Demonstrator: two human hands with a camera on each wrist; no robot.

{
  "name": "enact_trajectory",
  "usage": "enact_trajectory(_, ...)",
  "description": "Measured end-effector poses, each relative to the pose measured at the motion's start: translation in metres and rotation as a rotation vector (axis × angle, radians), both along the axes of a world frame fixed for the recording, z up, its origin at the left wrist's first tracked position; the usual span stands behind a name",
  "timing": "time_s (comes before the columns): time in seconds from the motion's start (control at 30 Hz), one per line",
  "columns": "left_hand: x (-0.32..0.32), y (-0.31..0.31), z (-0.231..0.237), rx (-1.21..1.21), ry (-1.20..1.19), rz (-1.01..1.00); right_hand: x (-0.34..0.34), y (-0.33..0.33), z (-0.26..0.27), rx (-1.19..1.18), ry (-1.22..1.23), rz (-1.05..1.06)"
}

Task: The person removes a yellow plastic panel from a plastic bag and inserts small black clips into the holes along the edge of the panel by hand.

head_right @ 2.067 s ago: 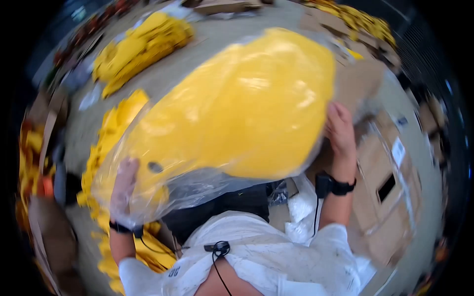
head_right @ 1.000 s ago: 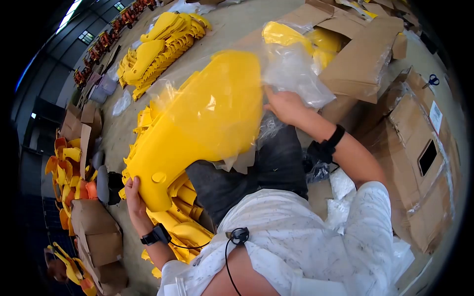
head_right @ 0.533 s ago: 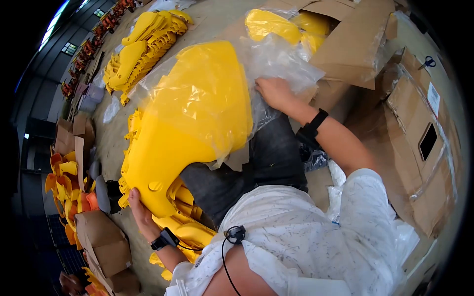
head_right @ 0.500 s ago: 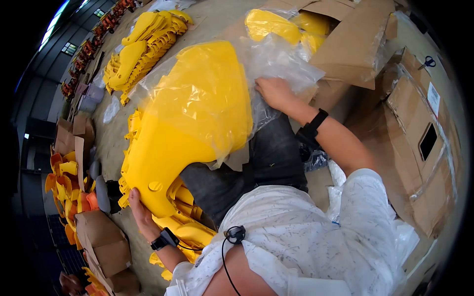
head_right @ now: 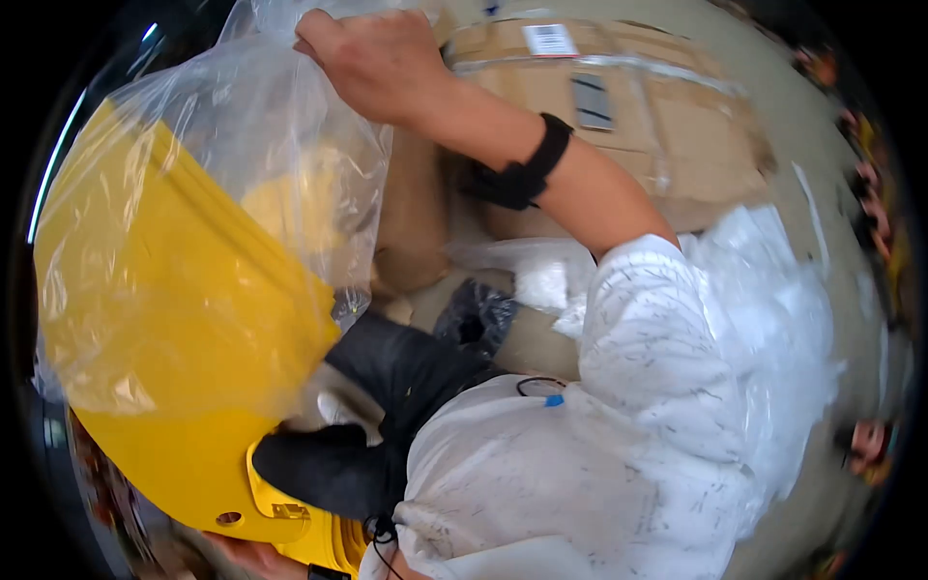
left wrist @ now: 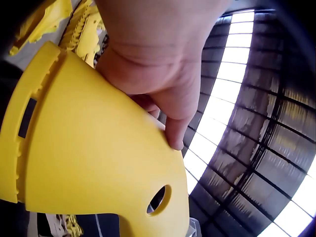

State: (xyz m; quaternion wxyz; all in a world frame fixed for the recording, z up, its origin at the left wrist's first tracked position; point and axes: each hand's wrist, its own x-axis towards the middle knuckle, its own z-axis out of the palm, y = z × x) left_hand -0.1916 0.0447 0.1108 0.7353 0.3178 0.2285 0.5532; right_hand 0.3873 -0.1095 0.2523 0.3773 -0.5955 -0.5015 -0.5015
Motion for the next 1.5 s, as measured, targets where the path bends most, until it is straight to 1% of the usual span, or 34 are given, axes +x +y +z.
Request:
enact_trajectory(0.07,0.035,0.021,0.010,0.037,-0.056,-0.221,0.024,-0.042,0.005,-0.037,0.026,-0.124)
enact_trajectory(0.13,0.065,0.055,0.003,0.025,-0.021,-0.291,0.048,-0.075,-0.003,-0.102,0.039,-0.207)
enact_trajectory(0.2,0.094,0.067,0.008,0.045,0.035,-0.277,0.051,-0.098,-0.013,0.026,0.156,-0.100)
enact_trajectory(0.23,0.111,0.064,0.012,0.104,0.053,-0.251,0.045,-0.112,-0.018,-0.010,0.302,-0.062)
enact_trajectory(0.27,0.130,0.058,0.020,0.174,0.076,-0.236,0.036,-0.121,-0.022,-0.011,0.291,-0.085)
enact_trajectory(0.33,0.144,0.069,0.024,0.330,0.144,-0.265,0.025,-0.132,-0.025,-0.017,0.257,-0.118)
enact_trajectory(0.37,0.150,0.067,0.031,0.340,0.127,-0.248,0.026,-0.138,-0.025,-0.022,0.240,-0.130)
enact_trajectory(0.4,0.156,0.064,0.035,0.412,0.169,-0.289,0.042,-0.144,-0.025,-0.017,0.229,-0.120)
enact_trajectory(0.43,0.160,0.060,0.042,0.487,0.215,-0.333,0.068,-0.152,-0.021,0.059,0.250,-0.153)
enact_trajectory(0.47,0.165,0.054,0.048,0.495,0.216,-0.329,0.092,-0.162,-0.017,0.134,0.277,-0.189)
enact_trajectory(0.53,0.178,0.038,0.055,0.512,0.215,-0.338,0.125,-0.187,-0.001,0.168,0.418,-0.234)
enact_trajectory(0.57,0.186,0.030,0.055,0.476,0.185,-0.355,0.130,-0.191,0.002,0.174,0.416,-0.236)
enact_trajectory(0.63,0.192,0.030,0.056,0.444,0.169,-0.343,0.133,-0.193,0.006,0.254,0.280,-0.397)
enact_trajectory(0.73,0.199,0.032,0.058,0.368,0.153,-0.325,0.101,-0.189,0.003,0.240,0.311,-0.327)
enact_trajectory(0.77,0.202,0.034,0.056,0.344,0.107,-0.351,0.092,-0.184,0.001,0.231,0.321,-0.332)
enact_trajectory(0.8,0.203,0.035,0.053,0.317,0.060,-0.375,0.083,-0.177,0.001,0.242,0.246,-0.295)
enact_trajectory(0.83,0.200,0.043,0.050,0.305,0.068,-0.378,0.078,-0.174,0.000,0.252,0.171,-0.256)
enact_trajectory(0.87,0.193,0.057,0.050,0.307,0.001,-0.578,0.101,-0.181,0.003,0.243,0.181,-0.255)
enact_trajectory(0.9,0.187,0.067,0.050,0.310,-0.067,-0.779,0.136,-0.191,0.014,0.147,0.053,-0.544)
enact_trajectory(0.93,0.178,0.069,0.050,0.304,-0.039,-0.781,0.161,-0.201,0.006,0.042,-0.062,-0.827)
enact_trajectory(0.97,0.171,0.070,0.048,0.255,-0.014,-0.679,0.156,-0.198,0.011,0.042,-0.053,-0.826)
enact_trajectory(1.0,0.167,0.071,0.047,0.209,0.004,-0.576,0.148,-0.189,0.022,0.092,-0.106,-0.740)
enact_trajectory(1.03,0.164,0.070,0.053,0.209,-0.014,-0.546,0.140,-0.180,0.029,0.141,-0.160,-0.654)
enact_trajectory(1.07,0.164,0.068,0.056,0.208,-0.012,-0.544,0.132,-0.173,0.029,0.139,-0.157,-0.652)
enact_trajectory(1.13,0.170,0.063,0.060,0.222,0.130,-0.344,0.115,-0.161,0.035,0.193,-0.079,-0.492)
enact_trajectory(1.17,0.171,0.061,0.059,0.232,0.113,-0.334,0.109,-0.158,0.038,0.206,-0.096,-0.484)
enact_trajectory(1.23,0.168,0.053,0.050,0.414,0.132,-0.278,0.101,-0.154,0.039,0.215,0.010,-0.366)
enact_trajectory(1.27,0.169,0.048,0.043,0.434,0.104,-0.261,0.096,-0.152,0.036,0.244,0.170,-0.314)
enact_trajectory(1.3,0.170,0.041,0.034,0.462,0.082,-0.197,0.092,-0.152,0.027,0.265,0.333,-0.259)
enact_trajectory(1.33,0.167,0.040,0.027,0.486,0.065,-0.134,0.095,-0.151,0.008,0.214,0.359,-0.261)
enact_trajectory(1.37,0.158,0.043,0.022,0.500,0.050,-0.121,0.094,-0.147,-0.010,0.162,0.387,-0.264)
enact_trajectory(1.43,0.145,0.046,0.012,0.579,-0.031,-0.206,0.067,-0.132,-0.029,0.126,0.172,-0.198)
enact_trajectory(1.47,0.142,0.043,0.014,0.581,-0.042,-0.194,0.074,-0.136,-0.023,0.128,0.159,-0.190)
enact_trajectory(1.5,0.139,0.038,0.020,0.554,-0.010,-0.170,0.089,-0.149,-0.019,0.256,0.274,-0.224)
